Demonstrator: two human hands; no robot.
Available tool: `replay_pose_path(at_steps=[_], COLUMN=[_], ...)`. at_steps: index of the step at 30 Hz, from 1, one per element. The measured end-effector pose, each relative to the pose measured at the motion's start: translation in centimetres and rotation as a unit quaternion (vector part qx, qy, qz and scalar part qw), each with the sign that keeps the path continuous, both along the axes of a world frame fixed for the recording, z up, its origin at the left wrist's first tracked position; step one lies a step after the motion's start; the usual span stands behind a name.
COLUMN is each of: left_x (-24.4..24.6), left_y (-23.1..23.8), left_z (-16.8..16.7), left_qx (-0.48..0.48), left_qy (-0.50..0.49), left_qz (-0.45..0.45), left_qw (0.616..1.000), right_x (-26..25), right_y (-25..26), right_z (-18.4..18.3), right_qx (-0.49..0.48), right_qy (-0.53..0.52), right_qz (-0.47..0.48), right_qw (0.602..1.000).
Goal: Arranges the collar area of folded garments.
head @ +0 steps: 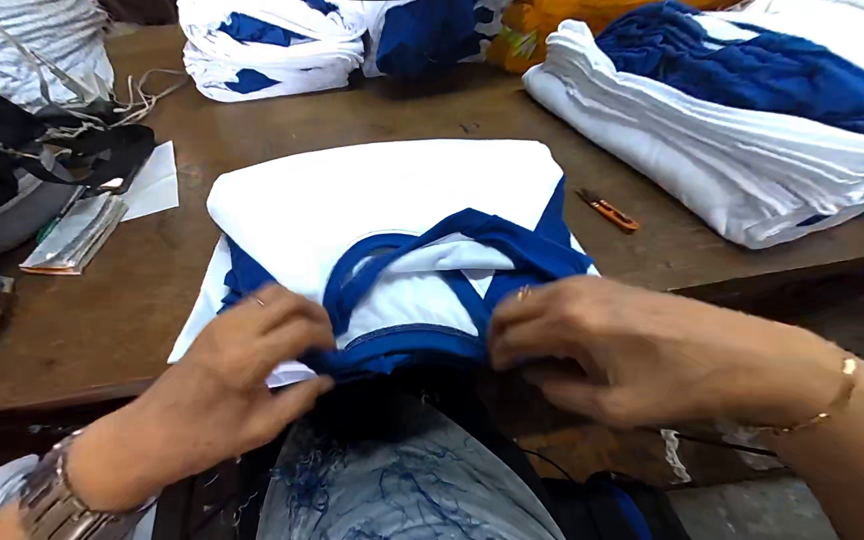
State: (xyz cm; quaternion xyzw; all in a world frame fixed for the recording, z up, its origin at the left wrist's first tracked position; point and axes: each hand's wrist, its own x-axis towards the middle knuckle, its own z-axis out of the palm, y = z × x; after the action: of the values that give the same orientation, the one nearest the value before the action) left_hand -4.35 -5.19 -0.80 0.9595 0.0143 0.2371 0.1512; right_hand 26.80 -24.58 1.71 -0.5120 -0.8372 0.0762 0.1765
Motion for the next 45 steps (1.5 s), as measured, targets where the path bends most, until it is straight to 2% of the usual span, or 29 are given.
replay_pose_path(at_steps=[2,3,5,6,7,9,11,12,13,15,18,19,20,21,22,24,25,26,27,29,30,32,34,36,38,40,42,43,45], left_x=[-0.6,-1.2,-2.4,-2.9,-3.3,-3.7,-3.7,-3.6,-3.4,-3.4,-3.2,-3.1,-3.0,-3.0,-3.2,-3.5,-3.6,-3.8,-3.9,-3.7,-3.5,-3.1,-3.1,-3.8,-4.8,-5.7,-6.0,-5.8,-4.6], left_y=[-0.3,-0.4,0.6,1.3,1.8,2.4,2.0,1.7,1.4,1.2,1.7,1.8,1.9,2.0,2.1,2.6,2.9,3.1,3.4,3.7,3.9,4.3,4.9,5.3,5.3,5.2,4.4,3.8,2.6], left_z=[-0.4,0.0,0.9,1.0,0.9,0.3,-0.5,-0.7,-0.9,-1.6,-2.7,-3.0,-3.3,-3.5,-3.7,-4.0,-4.0,-3.9,-3.8,-3.4,-3.3,-3.3,-3.0,-2.2,-1.4,-0.9,-0.7,-0.5,-0.3], left_qx=[-0.112,-0.160,-0.198,-0.202,-0.199,-0.174,-0.152,-0.148,-0.140,-0.123,-0.117,-0.119,-0.120,-0.122,-0.128,-0.132,-0.130,-0.134,-0.137,-0.130,-0.115,-0.095,-0.105,-0.144,-0.170,-0.178,-0.173,-0.160,-0.099], left_qy=[-0.006,-0.016,-0.060,-0.088,-0.116,-0.142,-0.139,-0.129,-0.115,-0.096,-0.085,-0.080,-0.075,-0.070,-0.062,-0.051,-0.050,-0.051,-0.051,-0.049,-0.051,-0.060,-0.065,-0.067,-0.069,-0.062,-0.057,-0.053,-0.053], left_qz=[-0.060,-0.060,-0.001,0.033,0.061,0.115,0.153,0.156,0.155,0.150,0.164,0.172,0.178,0.185,0.192,0.204,0.210,0.212,0.209,0.201,0.196,0.179,0.157,0.136,0.123,0.122,0.128,0.122,0.113], left_qw=[0.992,0.985,0.978,0.975,0.971,0.968,0.966,0.968,0.971,0.976,0.976,0.975,0.974,0.973,0.971,0.969,0.968,0.967,0.967,0.970,0.973,0.978,0.980,0.978,0.975,0.975,0.975,0.978,0.987], right_x=[-0.9,-1.6,-4.0,-5.5,-7.0,-9.1,-10.4,-10.9,-11.4,-12.1,-12.5,-12.4,-12.2,-11.9,-11.4,-10.5,-10.3,-10.2,-10.2,-10.1,-10.1,-10.4,-10.9,-11.0,-11.0,-11.3,-12.5,-13.3,-14.0], right_y=[-0.8,-1.4,-2.1,-2.3,-2.3,-1.7,-0.9,-0.5,0.0,1.0,2.0,1.8,1.3,0.4,-0.8,-2.8,-3.2,-3.4,-3.3,-1.4,0.3,3.7,7.1,9.8,10.7,9.3,7.0,6.1,5.5], right_z=[-0.3,-0.5,-2.1,-3.4,-4.9,-7.3,-8.8,-9.2,-9.3,-9.2,-9.0,-9.1,-9.4,-9.9,-10.5,-10.7,-10.1,-8.7,-7.3,-4.5,-3.1,-1.7,-2.2,-3.3,-3.0,-1.3,-0.9,-1.7,-3.2], right_qx=[-0.016,0.004,0.024,-0.010,-0.069,-0.170,-0.189,-0.177,-0.167,-0.153,-0.141,-0.147,-0.164,-0.196,-0.244,-0.319,-0.298,-0.245,-0.163,0.025,0.113,0.204,0.216,0.223,0.194,0.115,0.039,0.044,0.153], right_qy=[0.066,0.103,0.191,0.263,0.357,0.541,0.690,0.743,0.778,0.810,0.820,0.820,0.808,0.772,0.707,0.490,0.372,0.289,0.267,0.289,0.251,0.150,0.111,0.132,0.232,0.354,0.399,0.371,0.247], right_qz=[0.007,-0.024,-0.125,-0.172,-0.214,-0.268,-0.270,-0.254,-0.242,-0.250,-0.280,-0.264,-0.239,-0.213,-0.175,-0.052,0.008,0.025,0.004,-0.080,-0.124,-0.175,-0.160,-0.133,-0.108,-0.061,-0.001,0.011,-0.048], right_qw=[0.998,0.994,0.973,0.949,0.907,0.779,0.644,0.593,0.556,0.509,0.478,0.486,0.513,0.566,0.640,0.809,0.879,0.925,0.950,0.954,0.953,0.951,0.957,0.957,0.947,0.926,0.916,0.928,0.956])
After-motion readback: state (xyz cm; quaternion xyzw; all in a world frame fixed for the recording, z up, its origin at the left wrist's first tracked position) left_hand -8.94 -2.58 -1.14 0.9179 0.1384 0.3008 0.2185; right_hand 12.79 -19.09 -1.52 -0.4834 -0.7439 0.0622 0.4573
